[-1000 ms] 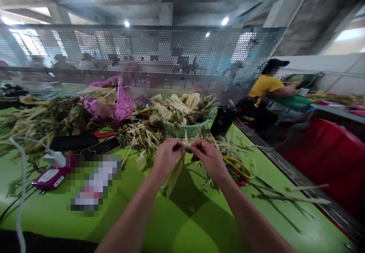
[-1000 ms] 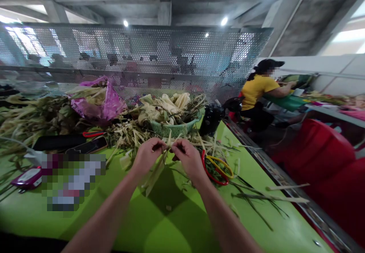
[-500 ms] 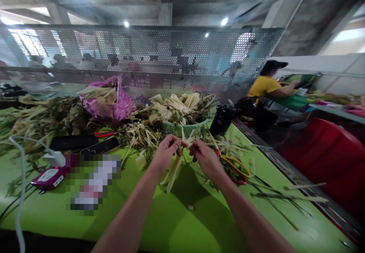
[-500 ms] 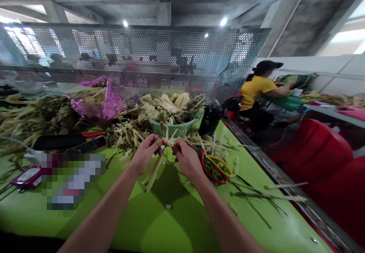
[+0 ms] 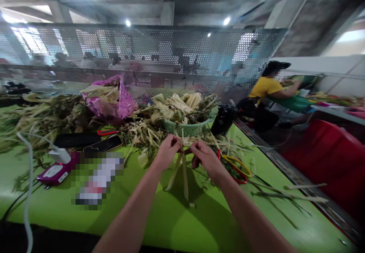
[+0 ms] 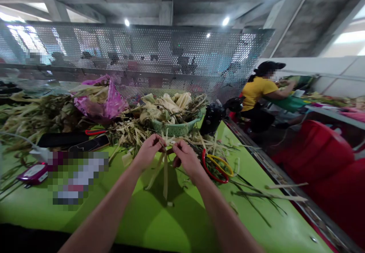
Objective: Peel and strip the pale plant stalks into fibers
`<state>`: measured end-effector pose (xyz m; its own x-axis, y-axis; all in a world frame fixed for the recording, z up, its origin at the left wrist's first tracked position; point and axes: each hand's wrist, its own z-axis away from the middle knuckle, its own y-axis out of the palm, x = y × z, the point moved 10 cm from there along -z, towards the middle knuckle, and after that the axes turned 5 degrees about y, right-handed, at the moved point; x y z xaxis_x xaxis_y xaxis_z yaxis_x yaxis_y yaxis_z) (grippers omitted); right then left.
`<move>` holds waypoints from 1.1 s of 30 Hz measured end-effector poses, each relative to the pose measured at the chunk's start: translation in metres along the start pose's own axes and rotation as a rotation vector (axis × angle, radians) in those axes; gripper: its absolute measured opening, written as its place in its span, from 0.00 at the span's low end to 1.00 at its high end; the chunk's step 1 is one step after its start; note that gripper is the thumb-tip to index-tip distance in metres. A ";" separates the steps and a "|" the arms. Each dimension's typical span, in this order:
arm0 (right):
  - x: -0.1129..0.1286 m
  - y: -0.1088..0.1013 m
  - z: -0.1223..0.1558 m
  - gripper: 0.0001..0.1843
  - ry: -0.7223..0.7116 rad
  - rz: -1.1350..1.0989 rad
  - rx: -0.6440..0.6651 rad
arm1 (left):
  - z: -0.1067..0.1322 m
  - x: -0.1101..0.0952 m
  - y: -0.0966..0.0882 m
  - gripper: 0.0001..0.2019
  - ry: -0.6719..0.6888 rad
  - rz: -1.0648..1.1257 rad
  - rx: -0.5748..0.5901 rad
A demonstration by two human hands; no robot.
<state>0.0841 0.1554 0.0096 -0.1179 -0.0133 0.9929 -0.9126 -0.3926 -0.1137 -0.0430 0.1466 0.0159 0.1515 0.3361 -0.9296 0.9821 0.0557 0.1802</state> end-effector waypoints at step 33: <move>0.005 -0.020 -0.001 0.17 0.007 -0.158 -0.055 | 0.002 0.007 0.015 0.06 0.042 -0.182 0.099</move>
<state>0.1013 0.1639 0.0173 0.0261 0.0506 0.9984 -0.9400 -0.3385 0.0417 -0.0269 0.1476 0.0114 -0.0324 0.3684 -0.9291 0.9993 0.0275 -0.0240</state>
